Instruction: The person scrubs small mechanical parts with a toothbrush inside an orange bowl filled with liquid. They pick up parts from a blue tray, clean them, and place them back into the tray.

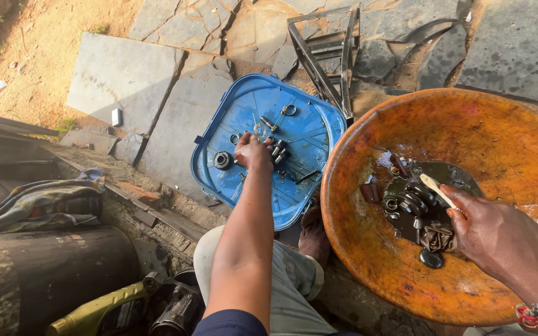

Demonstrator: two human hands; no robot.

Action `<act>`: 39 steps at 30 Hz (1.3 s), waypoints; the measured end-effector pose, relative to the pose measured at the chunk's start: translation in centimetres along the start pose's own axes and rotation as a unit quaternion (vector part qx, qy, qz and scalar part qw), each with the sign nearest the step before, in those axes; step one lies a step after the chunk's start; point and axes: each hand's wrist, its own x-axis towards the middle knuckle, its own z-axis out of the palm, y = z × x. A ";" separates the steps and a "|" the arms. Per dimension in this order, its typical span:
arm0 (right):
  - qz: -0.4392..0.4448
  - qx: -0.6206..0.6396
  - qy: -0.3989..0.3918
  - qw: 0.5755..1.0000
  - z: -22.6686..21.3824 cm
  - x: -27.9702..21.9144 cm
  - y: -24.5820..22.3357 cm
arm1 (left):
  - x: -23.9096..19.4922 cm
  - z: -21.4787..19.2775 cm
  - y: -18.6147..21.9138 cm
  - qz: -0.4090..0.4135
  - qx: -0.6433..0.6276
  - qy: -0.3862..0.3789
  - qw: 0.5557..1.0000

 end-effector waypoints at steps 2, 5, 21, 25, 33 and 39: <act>0.004 0.027 0.020 0.999 -0.6 -0.2 0.3 | -1.5 0.5 1.6 0.006 -0.045 0.044 0.998; -0.026 0.090 0.091 0.991 -0.9 -0.7 1.1 | -5.3 2.2 3.8 0.105 -0.079 -0.052 0.990; -0.035 0.114 0.132 0.984 2.0 -0.5 4.3 | -30.7 2.0 4.8 0.414 0.569 -0.576 0.416; -0.035 0.103 0.153 0.982 4.5 0.3 6.3 | -28.6 3.5 0.0 0.361 0.650 -0.562 0.363; -0.046 -0.017 -0.029 0.998 6.7 2.4 7.0 | -28.1 5.8 4.9 0.096 0.350 -0.669 0.649; -0.102 0.092 0.188 0.973 -0.8 -0.5 4.5 | -27.7 5.6 7.0 -0.282 0.014 -0.674 0.682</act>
